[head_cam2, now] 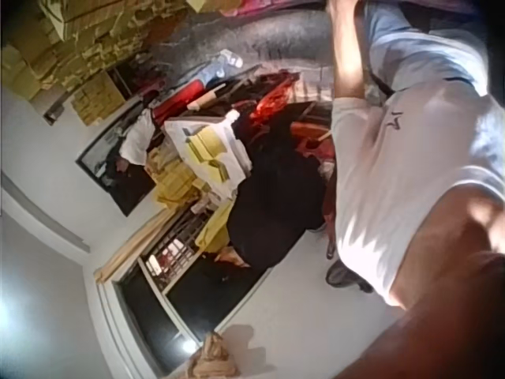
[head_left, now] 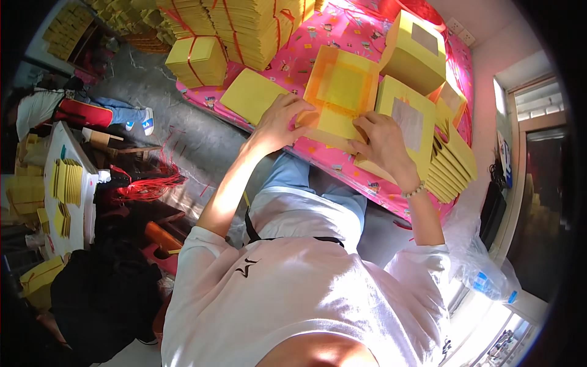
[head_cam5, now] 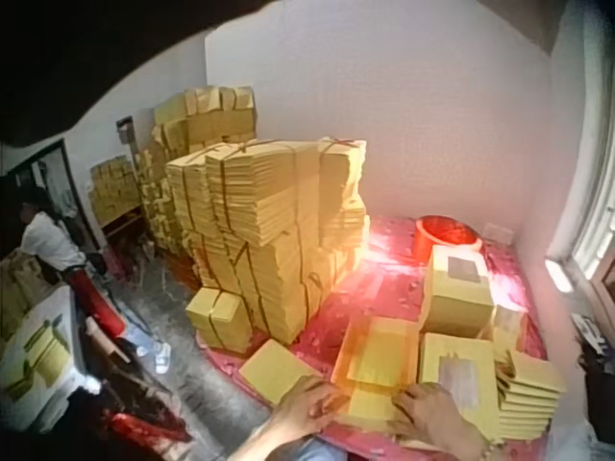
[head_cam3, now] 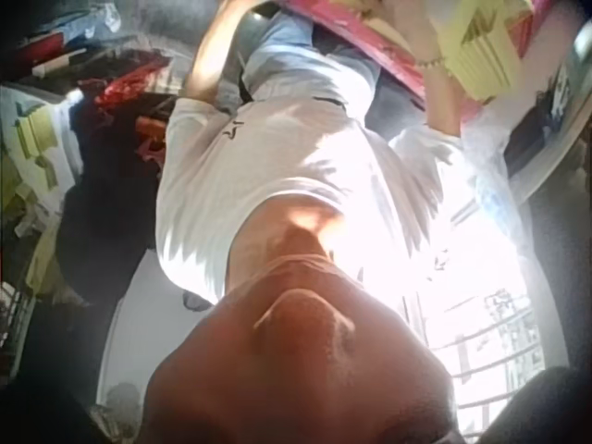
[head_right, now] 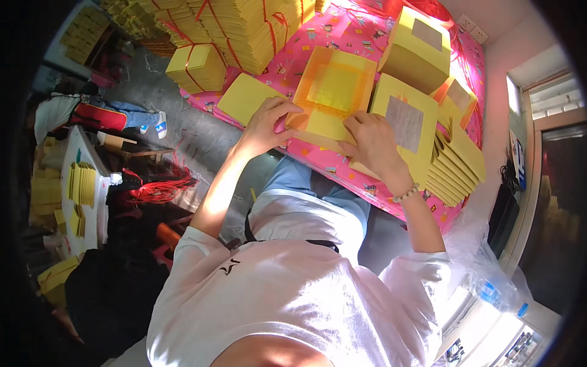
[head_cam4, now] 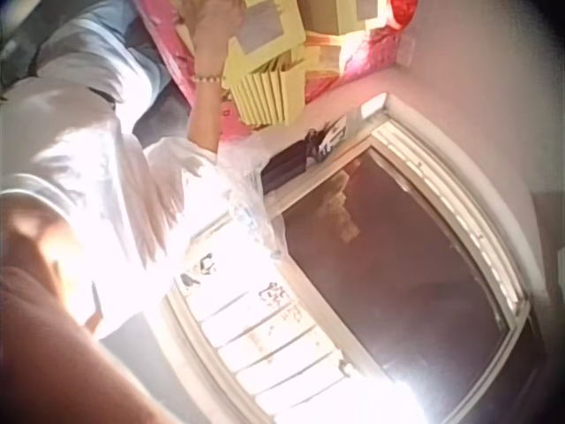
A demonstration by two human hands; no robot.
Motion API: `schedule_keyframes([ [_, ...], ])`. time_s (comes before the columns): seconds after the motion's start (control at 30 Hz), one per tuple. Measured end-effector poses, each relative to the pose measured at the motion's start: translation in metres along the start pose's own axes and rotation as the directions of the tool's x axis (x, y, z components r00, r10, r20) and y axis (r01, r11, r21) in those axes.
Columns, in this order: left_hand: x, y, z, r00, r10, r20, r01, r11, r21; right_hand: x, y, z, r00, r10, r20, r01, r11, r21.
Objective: The person folds yellow paper sheets into small rectangular packets by hand. They repeatedly pick up a sheet, fold it in half, and place the finished packet onto a growing stack on the table.
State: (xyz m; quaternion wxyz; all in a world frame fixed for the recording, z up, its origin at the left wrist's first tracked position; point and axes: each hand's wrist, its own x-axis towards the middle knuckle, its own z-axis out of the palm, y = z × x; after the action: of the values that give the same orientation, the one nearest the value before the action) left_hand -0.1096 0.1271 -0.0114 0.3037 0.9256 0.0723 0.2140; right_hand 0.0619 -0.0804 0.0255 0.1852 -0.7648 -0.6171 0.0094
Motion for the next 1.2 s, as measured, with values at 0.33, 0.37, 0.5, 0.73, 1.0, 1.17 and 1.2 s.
schedule_keyframes([
  [0.33, 0.003, -0.008, -0.002, 0.996, -0.058, 0.062, 0.066, 0.987, -0.148, 0.003, 0.008, -0.006, 0.994, 0.097, 0.046, -0.105, 0.969, 0.223],
  [0.37, 0.003, -0.009, 0.000, 0.997, -0.066, 0.049, 0.073, 0.982, -0.176, 0.003, 0.009, -0.005, 0.994, 0.102, 0.044, -0.110, 0.965, 0.238],
  [0.5, 0.002, -0.012, 0.004, 0.995, -0.097, 0.016, 0.098, 0.969, -0.229, 0.005, 0.012, -0.005, 0.987, 0.135, 0.082, -0.152, 0.952, 0.266],
  [0.73, 0.001, -0.017, 0.012, 0.986, -0.167, -0.011, 0.157, 0.944, -0.290, 0.007, 0.014, -0.004, 0.987, 0.136, 0.081, -0.153, 0.950, 0.271],
  [1.0, 0.002, -0.012, 0.010, 0.980, -0.196, -0.015, 0.182, 0.931, -0.316, 0.007, 0.013, -0.004, 0.980, 0.176, 0.094, -0.195, 0.941, 0.276],
  [1.17, 0.001, -0.012, 0.010, 0.978, -0.207, -0.017, 0.190, 0.928, -0.322, 0.007, 0.013, -0.004, 0.981, 0.169, 0.092, -0.188, 0.943, 0.275],
  [1.2, 0.001, -0.012, 0.010, 0.977, -0.212, -0.014, 0.196, 0.924, -0.328, 0.007, 0.012, -0.005, 0.980, 0.174, 0.095, -0.194, 0.942, 0.273],
])
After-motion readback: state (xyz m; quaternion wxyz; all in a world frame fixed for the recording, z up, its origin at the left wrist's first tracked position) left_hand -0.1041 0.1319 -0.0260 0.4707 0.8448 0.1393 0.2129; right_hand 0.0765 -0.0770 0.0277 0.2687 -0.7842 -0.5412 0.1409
